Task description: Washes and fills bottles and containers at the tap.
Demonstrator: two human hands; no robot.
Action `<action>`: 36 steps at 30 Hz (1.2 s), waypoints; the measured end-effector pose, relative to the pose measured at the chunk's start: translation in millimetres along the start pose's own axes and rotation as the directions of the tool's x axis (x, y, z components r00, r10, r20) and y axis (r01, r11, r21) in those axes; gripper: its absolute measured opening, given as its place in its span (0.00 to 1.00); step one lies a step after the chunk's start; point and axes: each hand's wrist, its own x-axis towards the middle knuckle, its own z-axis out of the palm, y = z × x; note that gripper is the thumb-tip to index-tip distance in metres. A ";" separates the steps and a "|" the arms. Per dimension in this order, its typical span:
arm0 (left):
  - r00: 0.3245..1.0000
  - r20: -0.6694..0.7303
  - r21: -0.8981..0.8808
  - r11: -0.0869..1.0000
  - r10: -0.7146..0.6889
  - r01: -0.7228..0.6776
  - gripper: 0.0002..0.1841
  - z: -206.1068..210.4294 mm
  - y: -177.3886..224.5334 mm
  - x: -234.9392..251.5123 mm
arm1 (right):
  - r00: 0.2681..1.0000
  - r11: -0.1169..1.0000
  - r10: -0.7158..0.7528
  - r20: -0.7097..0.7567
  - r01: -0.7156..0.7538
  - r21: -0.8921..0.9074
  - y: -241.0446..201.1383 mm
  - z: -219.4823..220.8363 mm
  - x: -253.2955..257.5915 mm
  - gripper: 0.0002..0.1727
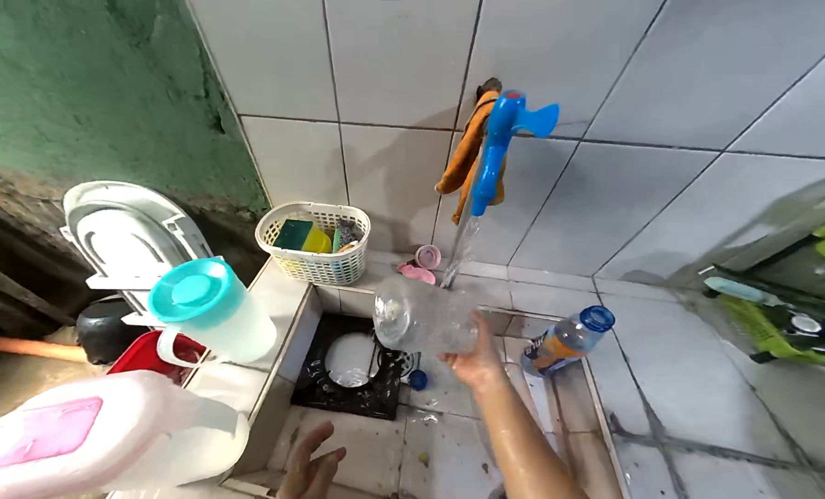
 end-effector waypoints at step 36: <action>0.388 0.379 0.099 0.380 0.840 -0.920 0.28 93.5 303.2 124.8 | 0.801 0.105 -0.450 0.395 0.487 -0.867 -26.6 -2.5 2.1 0.60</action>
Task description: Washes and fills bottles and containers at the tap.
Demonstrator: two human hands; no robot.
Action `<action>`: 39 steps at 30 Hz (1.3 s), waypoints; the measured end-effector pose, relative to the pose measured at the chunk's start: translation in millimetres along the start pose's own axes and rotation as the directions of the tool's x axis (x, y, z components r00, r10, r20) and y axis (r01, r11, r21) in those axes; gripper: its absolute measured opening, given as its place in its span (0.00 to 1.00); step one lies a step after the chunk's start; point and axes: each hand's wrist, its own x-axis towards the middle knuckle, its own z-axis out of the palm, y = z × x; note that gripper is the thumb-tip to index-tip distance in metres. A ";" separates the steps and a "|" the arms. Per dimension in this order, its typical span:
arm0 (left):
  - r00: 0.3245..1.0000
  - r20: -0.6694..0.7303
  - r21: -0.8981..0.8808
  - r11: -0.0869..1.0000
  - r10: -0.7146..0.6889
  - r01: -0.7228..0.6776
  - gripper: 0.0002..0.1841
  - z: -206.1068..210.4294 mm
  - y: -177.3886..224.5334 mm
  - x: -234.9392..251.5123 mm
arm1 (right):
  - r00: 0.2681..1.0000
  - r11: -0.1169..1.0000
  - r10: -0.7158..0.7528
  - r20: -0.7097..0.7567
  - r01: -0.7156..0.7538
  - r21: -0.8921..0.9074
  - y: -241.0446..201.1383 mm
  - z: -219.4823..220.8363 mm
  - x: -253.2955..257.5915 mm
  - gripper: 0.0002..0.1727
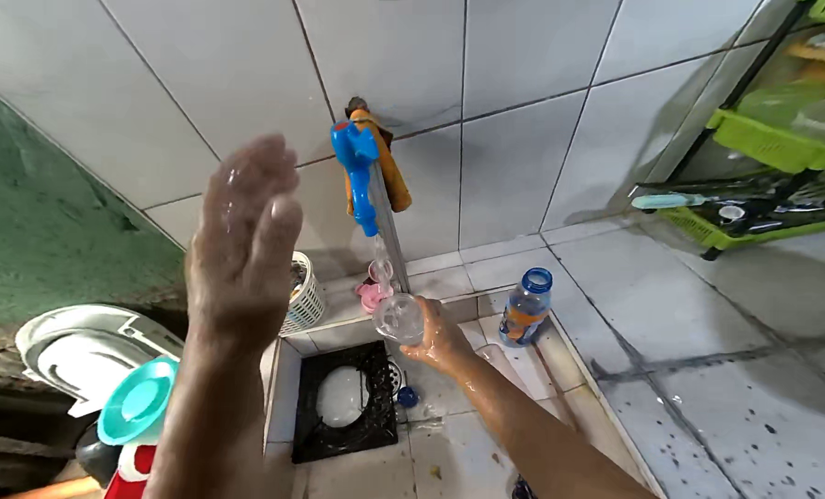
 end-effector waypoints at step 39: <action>0.999 -0.049 0.127 0.992 0.025 -0.019 0.35 27.8 -39.1 -8.5 | 0.998 1.000 0.018 0.055 -0.017 -0.018 -3.0 -6.0 -3.0 0.59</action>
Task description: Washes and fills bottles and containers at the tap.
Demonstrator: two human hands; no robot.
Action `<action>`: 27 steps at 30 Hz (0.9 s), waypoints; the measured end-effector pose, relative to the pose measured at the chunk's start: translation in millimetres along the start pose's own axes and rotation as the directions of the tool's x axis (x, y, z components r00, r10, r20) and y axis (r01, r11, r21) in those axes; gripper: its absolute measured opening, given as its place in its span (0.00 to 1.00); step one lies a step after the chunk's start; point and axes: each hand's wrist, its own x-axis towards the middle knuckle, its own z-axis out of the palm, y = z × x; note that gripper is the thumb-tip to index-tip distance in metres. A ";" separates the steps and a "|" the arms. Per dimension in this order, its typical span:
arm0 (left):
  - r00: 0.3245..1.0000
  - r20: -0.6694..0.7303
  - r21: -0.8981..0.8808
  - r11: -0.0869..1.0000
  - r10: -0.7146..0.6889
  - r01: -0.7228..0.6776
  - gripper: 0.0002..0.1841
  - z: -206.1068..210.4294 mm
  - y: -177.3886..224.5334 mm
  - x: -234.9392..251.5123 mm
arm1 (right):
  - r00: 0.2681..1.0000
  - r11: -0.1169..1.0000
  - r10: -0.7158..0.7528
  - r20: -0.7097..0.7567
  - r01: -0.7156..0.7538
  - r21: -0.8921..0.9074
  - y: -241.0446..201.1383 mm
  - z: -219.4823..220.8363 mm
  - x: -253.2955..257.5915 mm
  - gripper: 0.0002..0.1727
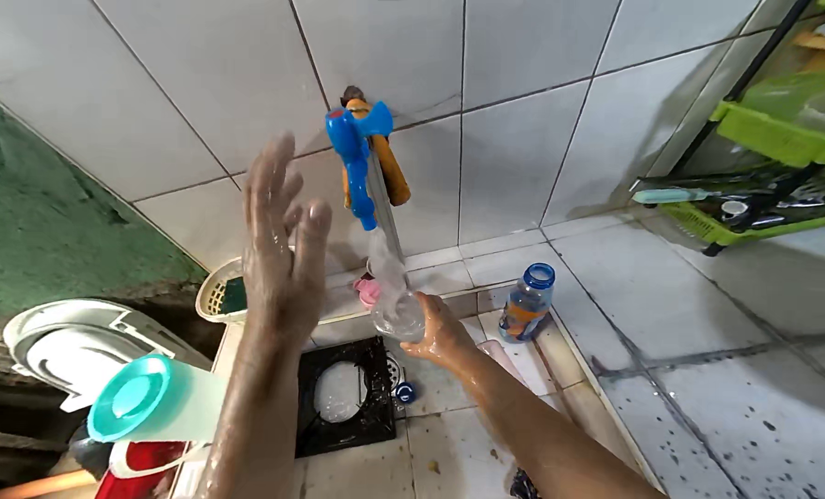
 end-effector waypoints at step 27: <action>0.251 0.598 0.701 0.649 -0.761 0.296 0.20 143.8 -51.8 -235.1 | 0.824 0.970 0.222 -0.522 -0.133 0.204 107.4 -114.9 -38.8 0.63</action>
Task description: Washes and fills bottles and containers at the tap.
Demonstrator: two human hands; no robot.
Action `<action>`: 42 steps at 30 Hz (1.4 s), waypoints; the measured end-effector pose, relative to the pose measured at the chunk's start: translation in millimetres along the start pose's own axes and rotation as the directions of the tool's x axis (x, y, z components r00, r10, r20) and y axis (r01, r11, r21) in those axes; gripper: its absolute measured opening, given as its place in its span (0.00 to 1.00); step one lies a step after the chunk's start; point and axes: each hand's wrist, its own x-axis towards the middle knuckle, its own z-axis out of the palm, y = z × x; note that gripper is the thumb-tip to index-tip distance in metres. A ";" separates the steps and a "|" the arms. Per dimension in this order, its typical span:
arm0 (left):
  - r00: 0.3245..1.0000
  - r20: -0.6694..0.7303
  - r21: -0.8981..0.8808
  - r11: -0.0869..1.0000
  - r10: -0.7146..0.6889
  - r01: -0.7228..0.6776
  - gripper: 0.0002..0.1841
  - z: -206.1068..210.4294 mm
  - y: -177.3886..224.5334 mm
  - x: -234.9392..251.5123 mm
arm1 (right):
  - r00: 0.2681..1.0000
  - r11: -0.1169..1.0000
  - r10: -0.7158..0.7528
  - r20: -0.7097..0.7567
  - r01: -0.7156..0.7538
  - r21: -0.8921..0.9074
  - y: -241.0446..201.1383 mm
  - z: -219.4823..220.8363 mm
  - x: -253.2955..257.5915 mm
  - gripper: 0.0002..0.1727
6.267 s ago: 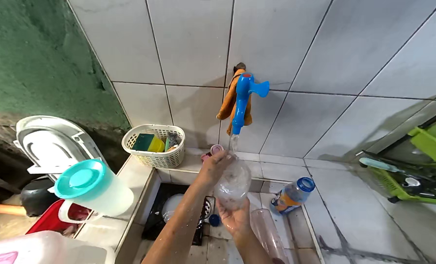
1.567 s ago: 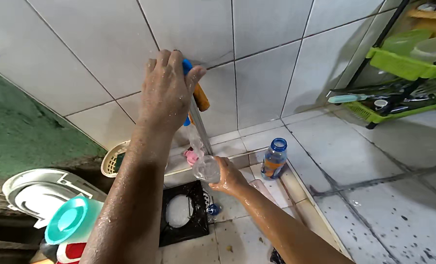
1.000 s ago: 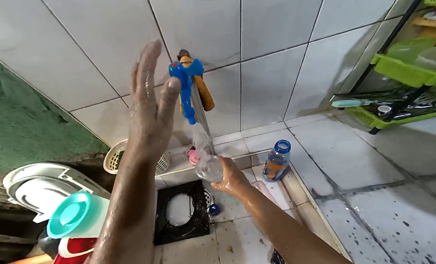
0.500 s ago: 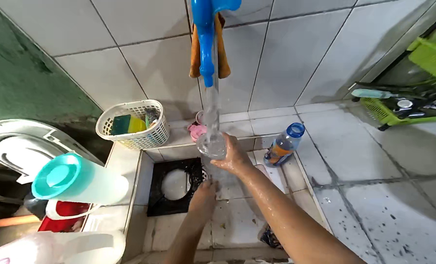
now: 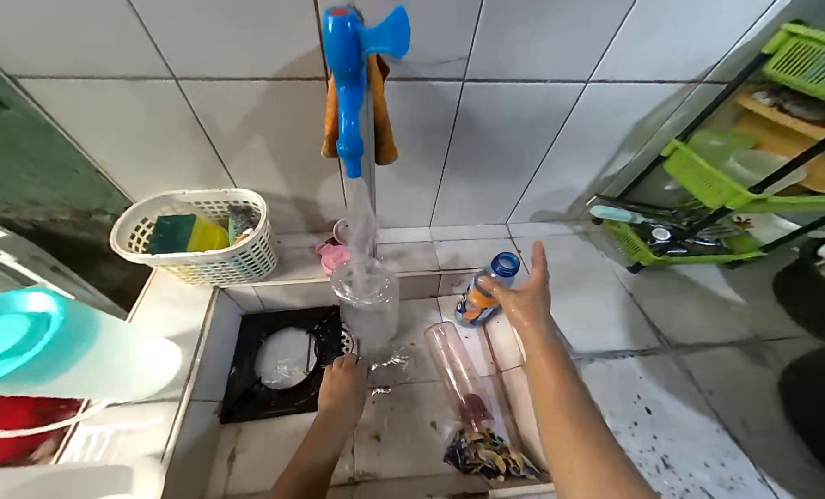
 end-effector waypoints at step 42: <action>0.974 -0.123 -0.679 0.732 -0.191 0.057 0.24 43.3 -72.3 -142.8 | 0.663 0.660 0.300 0.686 0.375 -0.652 -70.5 -33.1 -128.9 0.39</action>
